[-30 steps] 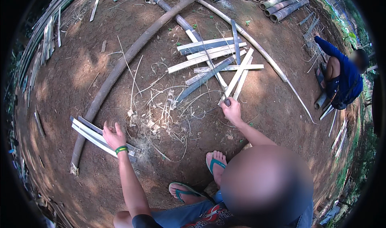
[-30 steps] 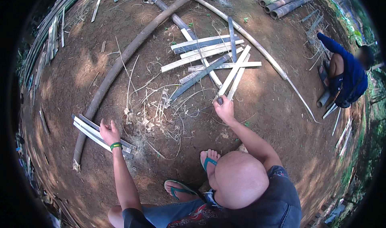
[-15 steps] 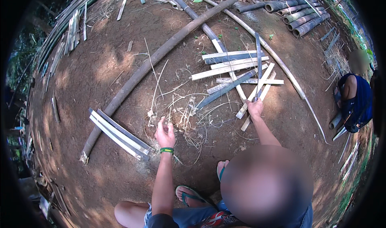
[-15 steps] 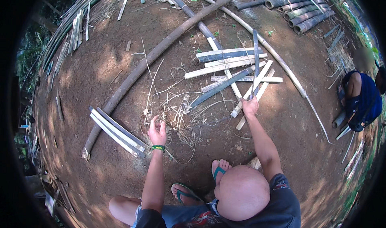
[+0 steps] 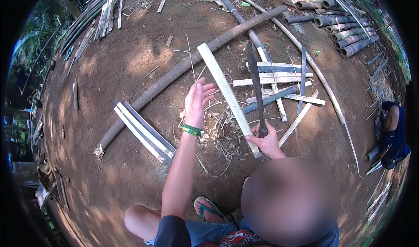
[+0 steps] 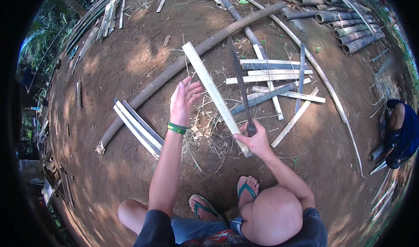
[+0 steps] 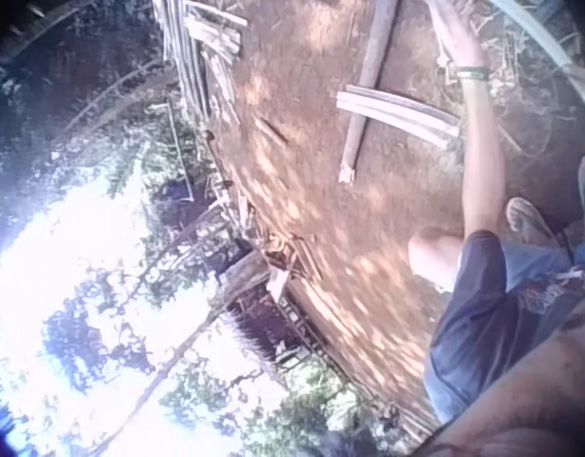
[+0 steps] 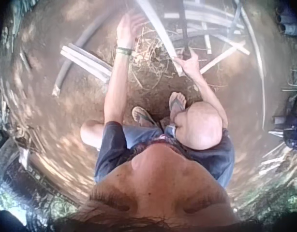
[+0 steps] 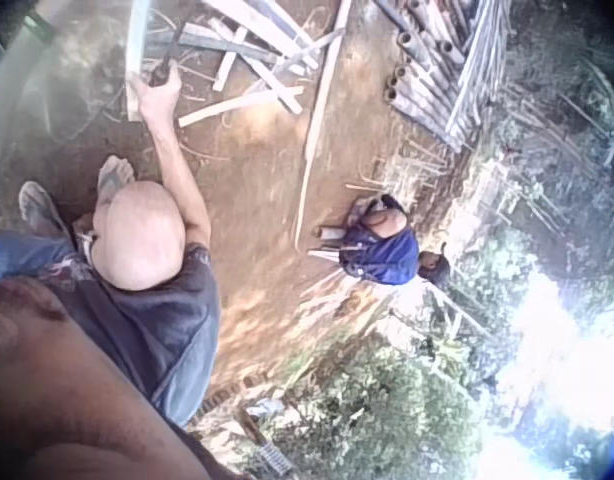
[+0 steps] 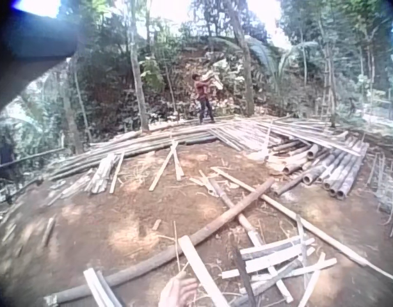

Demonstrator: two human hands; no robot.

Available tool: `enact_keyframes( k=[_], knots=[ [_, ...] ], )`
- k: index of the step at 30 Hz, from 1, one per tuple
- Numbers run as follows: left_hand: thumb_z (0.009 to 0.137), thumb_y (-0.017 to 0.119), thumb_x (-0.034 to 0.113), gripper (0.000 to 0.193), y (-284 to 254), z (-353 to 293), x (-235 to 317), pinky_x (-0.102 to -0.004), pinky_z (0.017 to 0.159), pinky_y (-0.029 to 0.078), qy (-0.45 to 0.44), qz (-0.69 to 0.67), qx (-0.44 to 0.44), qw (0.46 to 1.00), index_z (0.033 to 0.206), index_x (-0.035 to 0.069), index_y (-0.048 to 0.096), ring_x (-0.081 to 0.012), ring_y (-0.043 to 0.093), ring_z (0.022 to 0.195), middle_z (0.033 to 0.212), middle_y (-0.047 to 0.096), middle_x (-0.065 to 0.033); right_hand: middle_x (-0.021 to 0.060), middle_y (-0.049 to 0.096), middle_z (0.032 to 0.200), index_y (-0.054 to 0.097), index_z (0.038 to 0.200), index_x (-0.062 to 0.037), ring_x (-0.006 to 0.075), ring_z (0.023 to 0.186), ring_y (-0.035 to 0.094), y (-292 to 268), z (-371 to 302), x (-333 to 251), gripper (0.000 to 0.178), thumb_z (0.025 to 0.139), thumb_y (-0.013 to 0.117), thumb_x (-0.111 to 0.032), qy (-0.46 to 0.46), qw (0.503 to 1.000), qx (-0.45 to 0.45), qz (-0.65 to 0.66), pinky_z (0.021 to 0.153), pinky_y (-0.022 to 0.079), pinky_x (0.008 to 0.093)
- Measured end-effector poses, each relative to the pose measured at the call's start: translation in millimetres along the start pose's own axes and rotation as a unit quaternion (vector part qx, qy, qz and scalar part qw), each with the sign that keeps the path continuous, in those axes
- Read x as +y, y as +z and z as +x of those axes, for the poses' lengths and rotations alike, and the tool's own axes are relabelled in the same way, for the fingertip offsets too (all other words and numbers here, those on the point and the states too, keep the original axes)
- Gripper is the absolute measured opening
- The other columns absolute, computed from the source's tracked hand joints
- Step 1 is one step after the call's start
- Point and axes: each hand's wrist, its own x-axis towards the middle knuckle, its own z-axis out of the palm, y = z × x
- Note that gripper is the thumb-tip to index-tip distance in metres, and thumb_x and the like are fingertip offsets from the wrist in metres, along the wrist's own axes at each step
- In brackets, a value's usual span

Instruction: The person sits on the ground and uses a machete to split long bamboo poles into thin strips. They hold the bamboo with one hand and strike it with the machete to separate the material, occasionally adjusting the position of the bamboo or the tool.

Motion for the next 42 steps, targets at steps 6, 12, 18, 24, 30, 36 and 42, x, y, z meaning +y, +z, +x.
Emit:
enact_keyframes(
  k=[6, 12, 18, 24, 30, 36, 42],
  knots=[
    [0.094, 0.041, 0.073, 0.085, -35.7, 19.2, 62.3, -0.0465, 0.098, 0.048, 0.003, -0.348, -0.132, 0.928, 0.142, 0.003, 0.043, -0.0245, 0.062, 0.088, 0.092, 0.062, -0.0096, -0.0028, 0.062, 0.078, 0.061, 0.091, -0.005, 0.0044, 0.071, 0.054, 30.7, -0.3, -30.1, 0.033, 0.077, 0.088, -0.016, 0.0, 0.99, -0.137, -0.041, 0.065, 0.045, 0.0248],
    [0.098, 0.035, 0.071, 0.062, -43.9, -48.7, 119.6, -0.0318, 0.072, 0.036, 0.102, -0.238, 0.047, 0.965, 0.089, 0.012, 0.05, -0.0146, 0.039, 0.068, 0.076, 0.042, -0.0004, 0.0097, 0.062, 0.089, 0.061, 0.087, 0.0015, 0.0276, 0.077, 0.063, 33.3, 9.3, -42.7, 0.025, 0.086, 0.076, -0.018, -0.217, 0.962, -0.019, -0.162, 0.072, 0.049, 0.0336],
    [0.098, 0.032, 0.072, 0.062, -23.2, -107.7, 106.8, -0.0304, 0.073, 0.028, 0.284, -0.169, 0.174, 0.928, 0.078, 0.013, 0.038, -0.0145, 0.033, 0.071, 0.075, 0.035, 0.0001, 0.0061, 0.052, 0.061, 0.061, 0.085, 0.0005, 0.0156, 0.057, 0.047, 50.2, -24.6, -16.1, 0.036, 0.09, 0.074, -0.032, 0.021, 0.982, -0.087, -0.165, 0.055, 0.04, 0.0355],
    [0.103, 0.038, 0.048, 0.044, -17.1, -119.7, 77.2, -0.0328, 0.072, 0.028, 0.279, -0.079, 0.241, 0.926, 0.076, 0.013, 0.036, -0.0136, 0.032, 0.07, 0.073, 0.036, -0.0012, 0.0067, 0.048, 0.058, 0.057, 0.074, 0.0005, 0.0171, 0.056, 0.042, 70.5, -55.9, 39.1, 0.051, 0.094, 0.066, -0.046, 0.119, 0.974, -0.133, -0.141, 0.055, 0.039, 0.039],
    [0.1, 0.04, 0.037, 0.036, -13.7, -115.2, 62.6, -0.0322, 0.068, 0.029, 0.301, -0.01, 0.188, 0.935, 0.076, 0.011, 0.036, -0.0137, 0.032, 0.068, 0.069, 0.037, -0.0032, 0.0053, 0.05, 0.058, 0.056, 0.073, 0.0, 0.0158, 0.056, 0.048, 79.2, -50.1, 54.4, 0.057, 0.098, 0.058, -0.051, 0.164, 0.964, -0.169, -0.124, 0.055, 0.041, 0.0389],
    [0.099, 0.04, 0.036, 0.036, -14.8, -120.9, 59.6, -0.0308, 0.065, 0.028, 0.313, -0.037, 0.189, 0.93, 0.074, 0.011, 0.035, -0.0135, 0.031, 0.065, 0.066, 0.036, -0.0028, 0.0031, 0.051, 0.056, 0.054, 0.079, -0.0015, 0.0076, 0.051, 0.047, 86.9, -22.0, -59.0, 0.047, 0.104, 0.047, -0.04, -0.029, 0.977, -0.199, 0.063, 0.048, 0.037, 0.0281],
    [0.099, 0.04, 0.036, 0.036, 2.6, -111.6, 58.5, -0.0307, 0.064, 0.027, 0.32, -0.048, 0.233, 0.917, 0.073, 0.011, 0.035, -0.0132, 0.031, 0.065, 0.065, 0.035, -0.0028, 0.0173, 0.058, 0.059, 0.059, 0.074, 0.0019, 0.0332, 0.059, 0.063, 87.5, -28.4, 86.7, 0.056, 0.101, 0.047, -0.046, 0.051, 0.972, -0.129, -0.188, 0.06, 0.048, 0.0402]
  ],
)
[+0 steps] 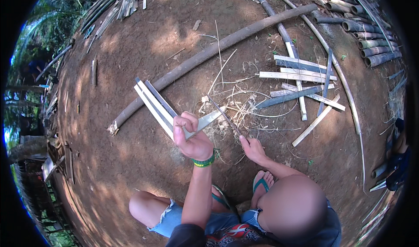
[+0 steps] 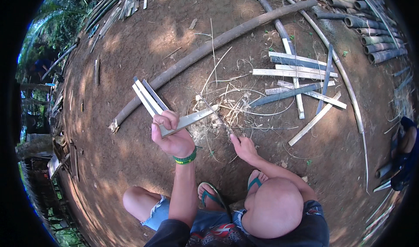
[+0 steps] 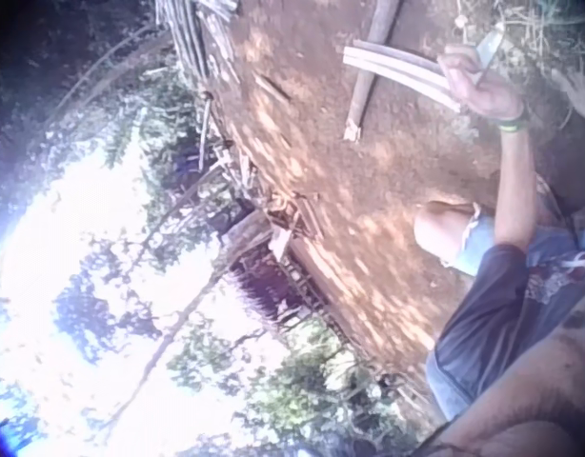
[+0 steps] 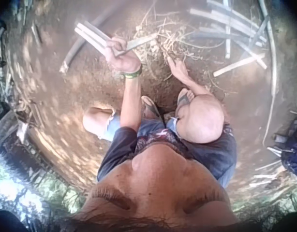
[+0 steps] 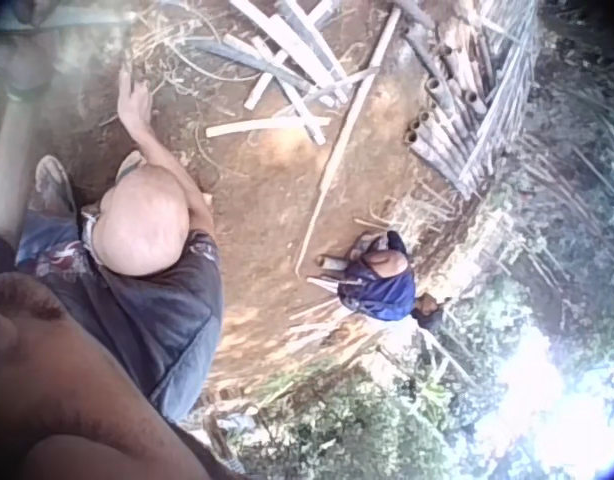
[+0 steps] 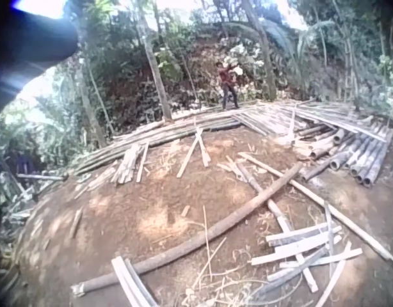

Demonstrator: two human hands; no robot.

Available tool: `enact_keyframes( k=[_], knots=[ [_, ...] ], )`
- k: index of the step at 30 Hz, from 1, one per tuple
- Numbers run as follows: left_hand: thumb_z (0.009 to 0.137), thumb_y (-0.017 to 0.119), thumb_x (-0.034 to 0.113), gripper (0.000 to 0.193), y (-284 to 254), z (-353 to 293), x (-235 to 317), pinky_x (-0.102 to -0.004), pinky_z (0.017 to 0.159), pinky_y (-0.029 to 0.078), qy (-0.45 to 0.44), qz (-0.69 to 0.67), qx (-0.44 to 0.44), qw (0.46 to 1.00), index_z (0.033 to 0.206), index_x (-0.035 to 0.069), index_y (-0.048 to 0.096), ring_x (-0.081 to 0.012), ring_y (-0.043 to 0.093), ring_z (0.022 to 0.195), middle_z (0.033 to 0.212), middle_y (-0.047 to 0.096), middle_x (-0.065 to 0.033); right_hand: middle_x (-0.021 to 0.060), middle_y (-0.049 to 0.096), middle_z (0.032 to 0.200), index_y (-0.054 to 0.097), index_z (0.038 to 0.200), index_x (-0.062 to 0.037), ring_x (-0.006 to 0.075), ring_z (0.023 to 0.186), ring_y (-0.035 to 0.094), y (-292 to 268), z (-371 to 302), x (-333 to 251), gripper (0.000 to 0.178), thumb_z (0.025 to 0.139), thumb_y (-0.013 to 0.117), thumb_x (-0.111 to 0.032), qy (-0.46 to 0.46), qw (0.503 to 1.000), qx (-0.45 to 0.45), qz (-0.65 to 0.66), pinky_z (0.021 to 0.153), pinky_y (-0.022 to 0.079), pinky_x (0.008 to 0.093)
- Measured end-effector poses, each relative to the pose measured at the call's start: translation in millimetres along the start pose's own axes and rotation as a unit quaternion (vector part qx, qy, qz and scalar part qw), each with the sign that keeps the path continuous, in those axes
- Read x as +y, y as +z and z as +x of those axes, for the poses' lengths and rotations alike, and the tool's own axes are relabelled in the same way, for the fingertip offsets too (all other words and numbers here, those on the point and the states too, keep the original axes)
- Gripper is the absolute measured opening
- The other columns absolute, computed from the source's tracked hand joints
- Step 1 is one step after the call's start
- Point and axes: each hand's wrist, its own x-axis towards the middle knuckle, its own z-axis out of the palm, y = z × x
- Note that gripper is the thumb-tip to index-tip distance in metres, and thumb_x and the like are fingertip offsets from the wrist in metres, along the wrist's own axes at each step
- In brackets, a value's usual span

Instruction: The person sits on the ground and uses a machete to split long bamboo poles into thin strips. They hold the bamboo with one hand and strike it with the machete to separate the material, occasionally adjusting the position of the bamboo or the tool.

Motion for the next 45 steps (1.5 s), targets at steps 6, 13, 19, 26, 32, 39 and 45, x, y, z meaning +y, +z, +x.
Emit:
enact_keyframes(
  k=[6, 13, 19, 26, 32, 39, 45],
  knots=[
    [0.099, 0.04, 0.036, 0.036, -2.4, -7.7, -7.8, -0.0315, 0.065, 0.027, -0.004, 0.039, 0.004, 0.999, 0.072, 0.011, 0.035, -0.0134, 0.031, 0.065, 0.064, 0.034, -0.0024, 0.0051, 0.053, 0.056, 0.058, 0.068, -0.0028, 0.015, 0.053, 0.052, -32.3, 4.8, -75.8, 0.059, 0.105, 0.042, -0.047, 0.076, 0.989, -0.094, 0.089, 0.054, 0.043, 0.0351],
    [0.101, 0.039, 0.037, 0.038, 3.2, -6.5, -8.2, -0.031, 0.065, 0.028, 0.008, 0.016, 0.011, 1.0, 0.073, 0.011, 0.035, -0.0129, 0.031, 0.064, 0.064, 0.034, -0.0019, 0.0099, 0.055, 0.057, 0.056, 0.073, -0.0002, 0.0212, 0.053, 0.056, -24.2, -17.4, -30.6, 0.052, 0.102, 0.049, -0.043, -0.187, 0.973, 0.02, 0.134, 0.054, 0.045, 0.0357],
    [0.101, 0.037, 0.039, 0.039, -8.2, -4.8, -9.2, -0.0309, 0.064, 0.027, 0.013, 0.017, 0.025, 0.999, 0.073, 0.012, 0.035, -0.0127, 0.03, 0.064, 0.063, 0.034, -0.0013, 0.0089, 0.058, 0.058, 0.058, 0.063, 0.0003, 0.0198, 0.053, 0.056, -40.0, -1.4, -27.2, 0.072, 0.1, 0.043, -0.059, 0.219, 0.965, -0.146, 0.018, 0.054, 0.046, 0.0381],
    [0.102, 0.038, 0.039, 0.039, -4.1, -2.4, -7.7, -0.0301, 0.064, 0.027, 0.042, 0.004, 0.048, 0.998, 0.074, 0.012, 0.035, -0.0125, 0.031, 0.063, 0.063, 0.033, -0.0005, 0.0063, 0.054, 0.057, 0.058, 0.075, -0.0005, 0.0156, 0.048, 0.052, -54.6, -23.5, -85.2, 0.06, 0.104, 0.04, -0.05, -0.202, 0.96, -0.034, 0.191, 0.05, 0.043, 0.0328],
    [0.102, 0.039, 0.038, 0.038, 1.4, 10.3, -16.3, -0.0287, 0.062, 0.027, 0.023, 0.0, 0.067, 0.997, 0.074, 0.012, 0.036, -0.0118, 0.032, 0.063, 0.064, 0.033, 0.0, 0.0093, 0.056, 0.059, 0.057, 0.068, -0.0028, 0.0191, 0.048, 0.053, -11.8, -7.0, 18.5, 0.068, 0.1, 0.042, -0.061, 0.245, 0.957, -0.151, 0.033, 0.05, 0.044, 0.0379],
    [0.102, 0.041, 0.037, 0.036, -7.0, 9.1, -15.4, -0.0276, 0.061, 0.026, 0.032, -0.003, 0.079, 0.996, 0.076, 0.013, 0.037, -0.0111, 0.032, 0.062, 0.064, 0.032, 0.0004, 0.0004, 0.045, 0.052, 0.048, 0.066, -0.007, 0.0123, 0.044, 0.043, -60.9, -11.8, -108.9, 0.067, 0.102, 0.036, -0.062, 0.116, 0.96, -0.157, 0.201, 0.043, 0.035, 0.0304],
    [0.103, 0.041, 0.036, 0.035, 2.1, 17.6, -19.5, -0.0266, 0.059, 0.027, 0.01, -0.02, 0.113, 0.993, 0.077, 0.013, 0.039, -0.0101, 0.033, 0.061, 0.065, 0.035, 0.0009, 0.0085, 0.051, 0.055, 0.053, 0.07, -0.0022, 0.0162, 0.046, 0.053, -15.5, -17.6, 1.6, 0.066, 0.101, 0.041, -0.059, -0.198, 0.977, 0.075, 0.041, 0.048, 0.042, 0.0287]
  ],
)
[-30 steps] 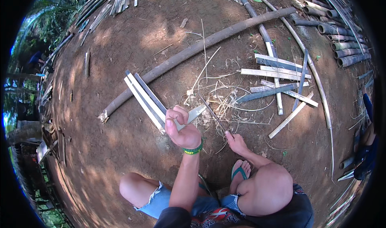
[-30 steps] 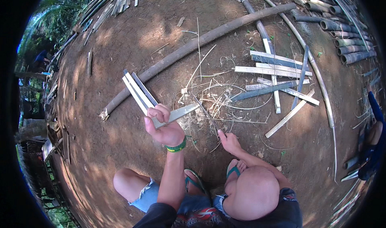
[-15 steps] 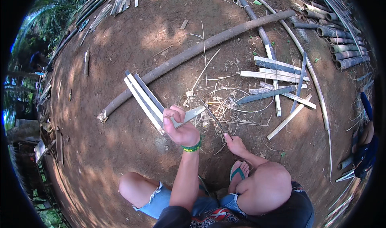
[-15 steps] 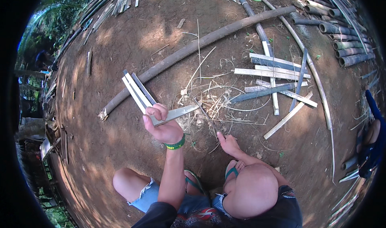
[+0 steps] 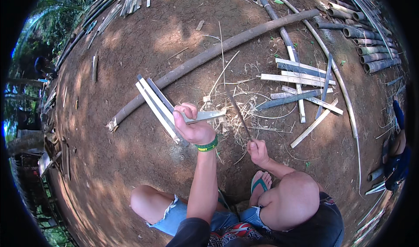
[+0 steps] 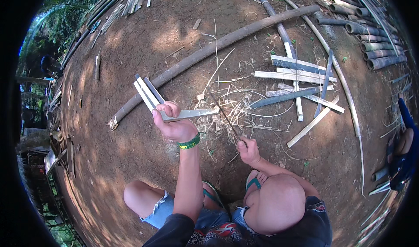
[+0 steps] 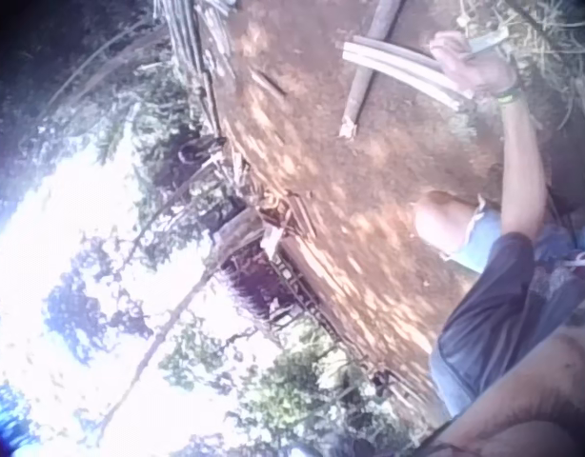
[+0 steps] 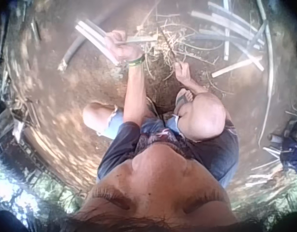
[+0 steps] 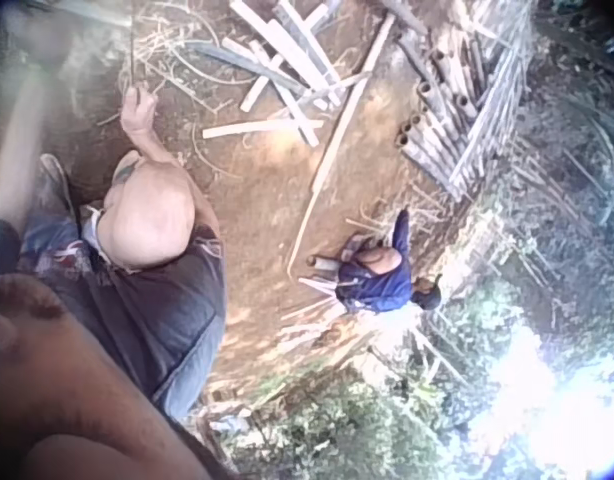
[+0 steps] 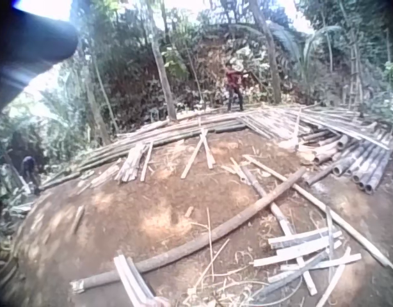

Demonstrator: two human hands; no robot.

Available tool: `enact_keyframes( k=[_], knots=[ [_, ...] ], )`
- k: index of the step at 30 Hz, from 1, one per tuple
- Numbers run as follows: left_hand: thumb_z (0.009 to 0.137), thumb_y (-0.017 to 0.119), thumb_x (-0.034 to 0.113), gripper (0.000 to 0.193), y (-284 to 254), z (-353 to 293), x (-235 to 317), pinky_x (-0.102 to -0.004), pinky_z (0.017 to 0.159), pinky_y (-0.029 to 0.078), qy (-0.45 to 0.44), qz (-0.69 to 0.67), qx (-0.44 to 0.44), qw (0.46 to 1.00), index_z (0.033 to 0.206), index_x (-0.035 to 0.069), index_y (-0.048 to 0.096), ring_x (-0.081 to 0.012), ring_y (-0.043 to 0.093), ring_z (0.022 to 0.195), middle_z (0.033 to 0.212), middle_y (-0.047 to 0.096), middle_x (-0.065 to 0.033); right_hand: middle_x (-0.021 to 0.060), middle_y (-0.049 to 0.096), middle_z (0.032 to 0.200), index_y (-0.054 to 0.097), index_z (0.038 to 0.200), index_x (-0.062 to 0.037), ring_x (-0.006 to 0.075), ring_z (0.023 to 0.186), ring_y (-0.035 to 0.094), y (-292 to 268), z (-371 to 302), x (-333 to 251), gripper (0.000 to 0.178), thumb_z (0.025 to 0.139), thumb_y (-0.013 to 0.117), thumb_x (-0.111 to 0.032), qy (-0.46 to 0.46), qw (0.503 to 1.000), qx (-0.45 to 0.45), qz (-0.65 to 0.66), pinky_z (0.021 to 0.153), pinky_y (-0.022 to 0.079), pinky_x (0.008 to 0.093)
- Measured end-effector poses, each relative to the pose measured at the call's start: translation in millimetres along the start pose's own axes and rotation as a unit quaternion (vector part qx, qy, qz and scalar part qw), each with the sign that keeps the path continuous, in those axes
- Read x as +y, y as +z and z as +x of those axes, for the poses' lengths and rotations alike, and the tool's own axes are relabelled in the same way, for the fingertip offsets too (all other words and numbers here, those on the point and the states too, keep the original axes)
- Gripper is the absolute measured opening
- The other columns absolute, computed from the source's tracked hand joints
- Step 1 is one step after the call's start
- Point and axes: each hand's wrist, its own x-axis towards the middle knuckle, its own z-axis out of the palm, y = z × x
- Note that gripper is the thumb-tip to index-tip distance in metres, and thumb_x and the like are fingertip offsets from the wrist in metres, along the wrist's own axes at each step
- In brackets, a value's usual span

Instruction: The person sits on the ground and uses a machete to split long bamboo poles into thin strips. They hold the bamboo with one hand and strike it with the machete to separate the material, occasionally adjusting the position of the bamboo or the tool.

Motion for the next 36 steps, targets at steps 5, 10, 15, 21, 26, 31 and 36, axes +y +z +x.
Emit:
enact_keyframes(
  k=[5, 10, 15, 21, 26, 31, 36],
  knots=[
    [0.103, 0.042, 0.036, 0.035, -7.6, 6.8, -1.8, -0.0262, 0.057, 0.027, -0.007, 0.003, 0.029, 1.0, 0.077, 0.012, 0.041, -0.0097, 0.034, 0.059, 0.065, 0.036, 0.0009, 0.0019, 0.047, 0.054, 0.052, 0.074, -0.009, 0.0139, 0.046, 0.046, -9.0, 16.4, -3.8, 0.065, 0.099, 0.039, -0.067, 0.495, 0.83, -0.229, 0.118, 0.044, 0.039, 0.0311],
    [0.104, 0.041, 0.038, 0.038, -3.2, 14.2, -3.1, -0.0261, 0.056, 0.027, 0.0, -0.029, 0.044, 0.999, 0.076, 0.013, 0.041, -0.0092, 0.033, 0.058, 0.064, 0.037, 0.0018, -0.0026, 0.045, 0.059, 0.054, 0.087, -0.0086, 0.0112, 0.046, 0.043, -36.4, 31.5, 3.5, 0.059, 0.099, 0.043, -0.065, 0.522, 0.758, -0.279, 0.276, 0.045, 0.038, 0.0281],
    [0.104, 0.038, 0.034, 0.037, -6.0, 27.9, 9.4, -0.0269, 0.054, 0.027, -0.041, -0.028, 0.043, 0.998, 0.072, 0.015, 0.038, -0.0088, 0.032, 0.055, 0.061, 0.037, 0.0019, 0.0024, 0.056, 0.065, 0.059, 0.095, -0.0033, 0.0127, 0.054, 0.056, -29.2, 11.3, -0.4, 0.046, 0.101, 0.055, -0.049, 0.377, 0.881, -0.25, 0.14, 0.051, 0.047, 0.0297],
    [0.104, 0.037, 0.029, 0.036, 13.7, 26.5, 55.0, -0.0274, 0.058, 0.027, 0.008, -0.063, -0.029, 0.998, 0.071, 0.014, 0.037, -0.0096, 0.031, 0.058, 0.06, 0.035, 0.0015, 0.0006, 0.053, 0.061, 0.057, 0.091, -0.0057, 0.0105, 0.051, 0.051, -19.2, 6.3, -26.1, 0.045, 0.101, 0.054, -0.05, 0.324, 0.914, -0.217, 0.114, 0.049, 0.042, 0.0296],
    [0.103, 0.038, 0.029, 0.034, 21.4, 40.8, 43.0, -0.028, 0.06, 0.027, 0.001, -0.037, -0.016, 0.999, 0.073, 0.013, 0.034, -0.0106, 0.03, 0.061, 0.064, 0.033, 0.0004, -0.0013, 0.052, 0.059, 0.056, 0.084, -0.007, 0.0097, 0.05, 0.049, -2.6, 18.4, -5.6, 0.045, 0.1, 0.057, -0.049, 0.32, 0.914, -0.209, 0.136, 0.048, 0.04, 0.0295],
    [0.104, 0.035, 0.026, 0.033, -4.3, 51.6, 22.6, -0.0298, 0.065, 0.03, -0.007, 0.03, -0.092, 0.995, 0.075, 0.011, 0.034, -0.0124, 0.033, 0.066, 0.069, 0.036, -0.0028, -0.0001, 0.053, 0.061, 0.055, 0.085, -0.0072, 0.0096, 0.052, 0.051, 4.8, 19.1, 6.6, 0.047, 0.099, 0.058, -0.052, 0.324, 0.911, -0.222, 0.127, 0.049, 0.042, 0.0281],
    [0.1, 0.039, 0.024, 0.031, 2.6, 69.0, 17.5, -0.0311, 0.067, 0.033, -0.016, -0.002, -0.155, 0.988, 0.073, 0.011, 0.034, -0.0144, 0.037, 0.069, 0.072, 0.038, -0.004, 0.0008, 0.053, 0.064, 0.053, 0.091, -0.007, 0.0104, 0.052, 0.052, 2.6, 17.4, -0.6, 0.047, 0.099, 0.056, -0.053, 0.361, 0.894, -0.206, 0.167, 0.049, 0.042, 0.0279]
  ],
)
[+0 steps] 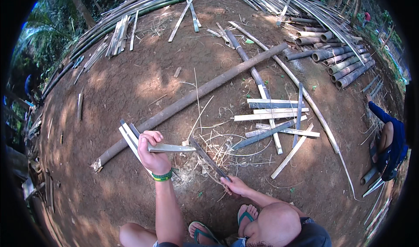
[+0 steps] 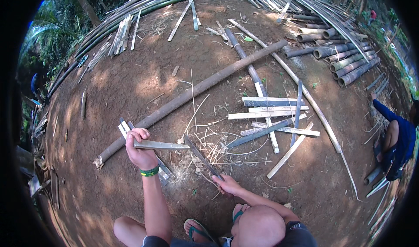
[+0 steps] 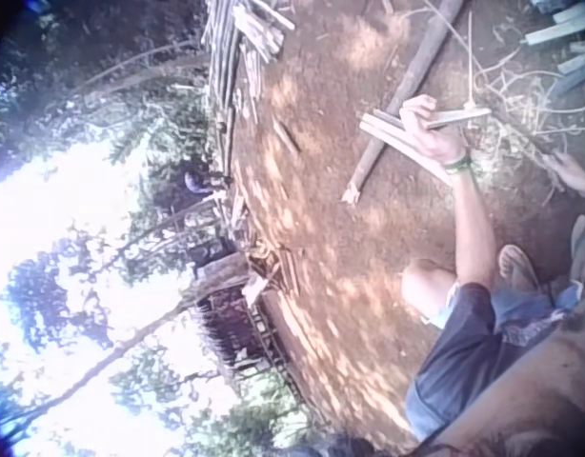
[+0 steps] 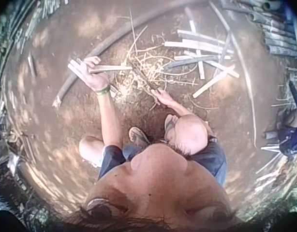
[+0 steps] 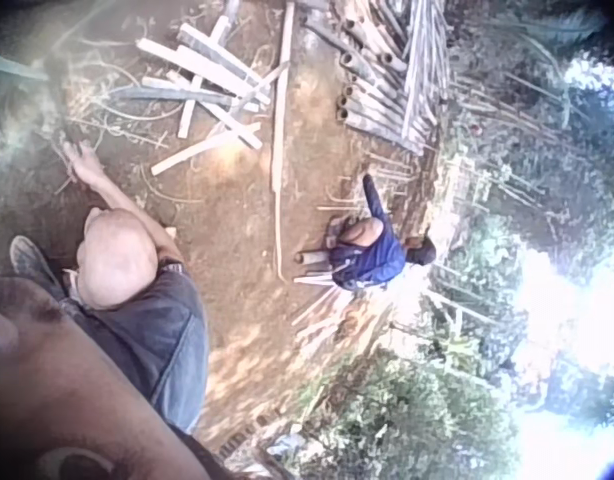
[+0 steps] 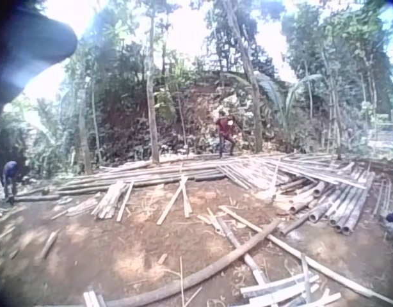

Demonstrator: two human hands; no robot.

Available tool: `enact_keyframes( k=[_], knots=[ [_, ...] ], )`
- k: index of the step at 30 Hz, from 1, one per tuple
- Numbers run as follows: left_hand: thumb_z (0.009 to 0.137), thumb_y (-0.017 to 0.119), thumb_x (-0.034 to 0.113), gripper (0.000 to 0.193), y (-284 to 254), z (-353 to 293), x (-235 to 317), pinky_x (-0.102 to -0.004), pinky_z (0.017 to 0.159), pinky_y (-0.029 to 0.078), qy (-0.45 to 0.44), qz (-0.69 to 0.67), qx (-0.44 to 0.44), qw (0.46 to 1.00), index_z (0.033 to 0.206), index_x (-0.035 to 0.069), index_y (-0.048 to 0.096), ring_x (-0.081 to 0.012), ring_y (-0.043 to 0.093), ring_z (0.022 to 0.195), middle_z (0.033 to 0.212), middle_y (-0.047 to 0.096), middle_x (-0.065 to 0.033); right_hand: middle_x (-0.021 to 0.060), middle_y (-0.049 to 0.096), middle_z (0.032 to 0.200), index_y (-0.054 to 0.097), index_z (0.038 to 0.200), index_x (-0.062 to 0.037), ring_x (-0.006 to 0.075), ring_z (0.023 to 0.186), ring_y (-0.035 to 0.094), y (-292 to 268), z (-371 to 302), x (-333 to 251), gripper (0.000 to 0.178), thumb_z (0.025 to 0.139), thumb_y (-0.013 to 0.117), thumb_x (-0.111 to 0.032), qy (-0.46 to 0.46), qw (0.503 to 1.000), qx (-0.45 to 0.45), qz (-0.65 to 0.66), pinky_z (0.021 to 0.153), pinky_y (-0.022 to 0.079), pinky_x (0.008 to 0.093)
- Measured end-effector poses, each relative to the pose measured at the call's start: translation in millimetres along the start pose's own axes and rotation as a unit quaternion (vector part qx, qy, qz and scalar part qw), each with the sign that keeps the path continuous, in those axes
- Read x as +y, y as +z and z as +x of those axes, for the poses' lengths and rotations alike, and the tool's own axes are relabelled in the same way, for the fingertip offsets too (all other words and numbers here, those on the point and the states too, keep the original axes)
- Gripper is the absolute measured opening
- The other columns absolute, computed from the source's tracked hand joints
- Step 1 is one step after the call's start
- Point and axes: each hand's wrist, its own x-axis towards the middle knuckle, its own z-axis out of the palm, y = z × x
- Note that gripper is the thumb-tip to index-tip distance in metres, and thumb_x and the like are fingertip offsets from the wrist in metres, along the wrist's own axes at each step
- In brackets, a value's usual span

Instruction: The person sits on the ground and uses a machete to split long bamboo poles into thin strips. They hold the bamboo with one hand and strike it with the machete to separate the material, occasionally adjusting the position of the bamboo or the tool.

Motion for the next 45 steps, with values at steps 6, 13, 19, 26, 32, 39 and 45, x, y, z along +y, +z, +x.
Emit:
enact_keyframes(
  k=[6, 13, 19, 26, 32, 39, 45],
  knots=[
    [0.1, 0.04, 0.035, 0.042, -24.2, 16.5, 3.6, -0.0276, 0.054, 0.027, -0.119, -0.152, -0.111, 0.975, 0.065, 0.013, 0.035, -0.011, 0.03, 0.058, 0.063, 0.035, -0.0003, -0.0004, 0.05, 0.06, 0.053, 0.087, -0.008, 0.0105, 0.049, 0.049, 2.3, 4.2, 2.3, 0.048, 0.099, 0.055, -0.055, 0.002, 1.0, 0.007, 0.003, 0.047, 0.04, 0.0286],
    [0.106, 0.031, 0.04, 0.053, -24.8, 19.0, 4.2, -0.0273, 0.05, 0.022, -0.131, -0.135, -0.065, 0.98, 0.061, 0.013, 0.033, -0.0094, 0.024, 0.052, 0.055, 0.029, 0.0018, -0.0011, 0.048, 0.058, 0.05, 0.078, -0.0092, 0.0111, 0.046, 0.047, 4.5, 2.8, -3.1, 0.052, 0.099, 0.053, -0.056, 0.016, 1.0, 0.02, -0.017, 0.045, 0.039, 0.0297],
    [0.107, 0.033, 0.032, 0.049, -19.6, 9.5, 3.6, -0.0279, 0.049, 0.022, -0.1, -0.09, -0.047, 0.99, 0.061, 0.013, 0.033, -0.0092, 0.023, 0.052, 0.055, 0.029, 0.0012, -0.0005, 0.048, 0.057, 0.048, 0.073, -0.0096, 0.0115, 0.046, 0.048, 7.5, -9.1, -22.0, 0.054, 0.1, 0.051, -0.056, 0.031, 0.999, 0.017, -0.038, 0.045, 0.039, 0.0301],
    [0.107, 0.032, 0.031, 0.048, -11.4, 3.8, 2.3, -0.028, 0.049, 0.022, -0.096, -0.081, -0.047, 0.991, 0.062, 0.014, 0.032, -0.0093, 0.023, 0.052, 0.055, 0.029, 0.0012, 0.0012, 0.051, 0.053, 0.049, 0.068, -0.0096, 0.0116, 0.042, 0.048, 4.6, -13.1, -27.1, 0.058, 0.099, 0.05, -0.058, 0.023, 0.998, 0.029, -0.058, 0.042, 0.039, 0.0289],
    [0.106, 0.032, 0.029, 0.046, -14.4, 5.8, -0.3, -0.0282, 0.049, 0.022, -0.091, -0.088, -0.063, 0.99, 0.063, 0.014, 0.032, -0.0094, 0.023, 0.051, 0.055, 0.029, 0.0014, 0.0, 0.05, 0.055, 0.049, 0.071, -0.0097, 0.0113, 0.044, 0.048, 1.2, -7.4, -19.2, 0.056, 0.099, 0.052, -0.058, 0.029, 0.997, 0.028, -0.065, 0.042, 0.039, 0.0293],
    [0.106, 0.032, 0.024, 0.045, -8.6, 2.0, -1.9, -0.0285, 0.05, 0.021, -0.089, -0.085, -0.052, 0.991, 0.063, 0.012, 0.034, -0.0092, 0.024, 0.053, 0.056, 0.03, 0.0006, -0.0009, 0.049, 0.054, 0.05, 0.073, -0.0101, 0.0104, 0.044, 0.047, -4.0, -3.5, -13.3, 0.053, 0.099, 0.053, -0.057, 0.022, 0.998, 0.033, -0.058, 0.043, 0.039, 0.0294],
    [0.106, 0.032, 0.024, 0.046, -6.9, 2.2, -1.9, -0.0289, 0.05, 0.021, -0.089, -0.084, -0.054, 0.991, 0.062, 0.012, 0.034, -0.0094, 0.024, 0.053, 0.056, 0.03, 0.0005, -0.0009, 0.049, 0.054, 0.051, 0.073, -0.0098, 0.0108, 0.045, 0.048, -3.9, -1.6, -10.0, 0.054, 0.098, 0.054, -0.058, 0.031, 0.997, 0.033, -0.062, 0.044, 0.038, 0.0295]
  ],
)
